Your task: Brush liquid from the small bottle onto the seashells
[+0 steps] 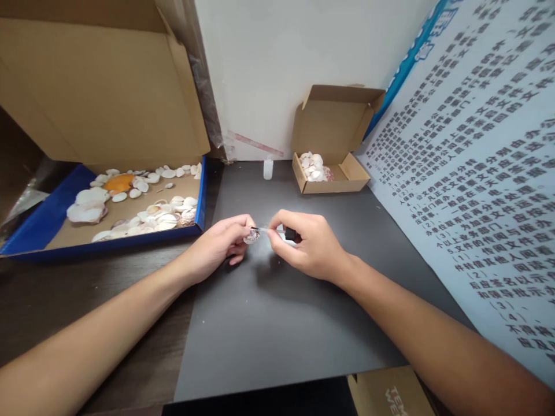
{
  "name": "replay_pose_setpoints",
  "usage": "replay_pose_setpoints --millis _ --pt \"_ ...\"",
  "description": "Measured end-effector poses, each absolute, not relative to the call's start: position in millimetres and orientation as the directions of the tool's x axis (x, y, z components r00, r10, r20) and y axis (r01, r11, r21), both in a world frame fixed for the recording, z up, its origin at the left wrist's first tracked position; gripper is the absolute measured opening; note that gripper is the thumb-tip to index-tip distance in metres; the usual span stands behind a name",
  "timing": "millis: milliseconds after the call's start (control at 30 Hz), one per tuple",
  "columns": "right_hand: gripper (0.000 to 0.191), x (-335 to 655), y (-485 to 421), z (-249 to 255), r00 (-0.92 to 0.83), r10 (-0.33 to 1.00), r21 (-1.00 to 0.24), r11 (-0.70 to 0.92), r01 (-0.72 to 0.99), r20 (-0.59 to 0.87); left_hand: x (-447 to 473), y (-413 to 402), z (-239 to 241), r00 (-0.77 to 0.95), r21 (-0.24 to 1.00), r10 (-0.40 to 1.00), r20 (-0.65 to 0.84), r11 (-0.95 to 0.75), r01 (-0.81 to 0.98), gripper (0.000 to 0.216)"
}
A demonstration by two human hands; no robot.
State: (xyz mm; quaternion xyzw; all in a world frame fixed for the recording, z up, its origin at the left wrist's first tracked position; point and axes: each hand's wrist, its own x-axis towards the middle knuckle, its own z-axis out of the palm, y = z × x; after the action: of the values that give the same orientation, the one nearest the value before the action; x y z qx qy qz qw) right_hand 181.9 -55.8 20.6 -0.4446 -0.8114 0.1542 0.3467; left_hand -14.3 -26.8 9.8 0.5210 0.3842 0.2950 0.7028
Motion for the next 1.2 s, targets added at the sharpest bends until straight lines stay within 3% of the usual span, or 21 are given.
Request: replay_pose_setpoints --millis 167,367,533,733,900,1067,1200 --pt "0.007 182.7 -56.3 21.9 -0.36 0.861 -0.549 0.506 0.665 0.358 -13.5 -26.6 10.8 0.492 0.949 0.832 -0.258 0.313 -0.032 0.017" --pt "0.011 182.7 -56.2 22.9 -0.322 0.866 -0.614 0.499 0.612 0.382 -11.9 -26.2 12.4 0.458 0.939 0.847 -0.271 0.337 -0.069 0.018" --pt "0.006 181.4 -54.4 19.1 -0.317 0.916 -0.55 0.401 0.732 0.245 -12.7 -27.0 13.3 0.464 0.94 0.846 -0.262 0.333 -0.078 0.02" --pt "0.011 181.0 -55.8 19.6 -0.296 0.867 -0.618 0.494 0.611 0.4 -13.1 -27.2 11.5 0.481 0.947 0.843 -0.242 0.312 -0.069 0.018" --pt "0.004 180.9 -55.1 18.4 -0.33 0.9 -0.557 0.435 0.708 0.283 -13.4 -27.2 12.2 0.48 0.946 0.844 -0.238 0.314 -0.084 0.018" --pt "0.009 180.8 -56.0 18.3 -0.323 0.861 -0.61 0.506 0.61 0.392 -13.2 -26.7 12.1 0.48 0.944 0.846 -0.231 0.314 -0.101 0.019" --pt "0.007 181.1 -54.5 16.5 -0.295 0.892 -0.56 0.447 0.697 0.344 -13.3 -25.9 9.9 0.479 0.944 0.85 -0.221 0.31 -0.114 0.019"
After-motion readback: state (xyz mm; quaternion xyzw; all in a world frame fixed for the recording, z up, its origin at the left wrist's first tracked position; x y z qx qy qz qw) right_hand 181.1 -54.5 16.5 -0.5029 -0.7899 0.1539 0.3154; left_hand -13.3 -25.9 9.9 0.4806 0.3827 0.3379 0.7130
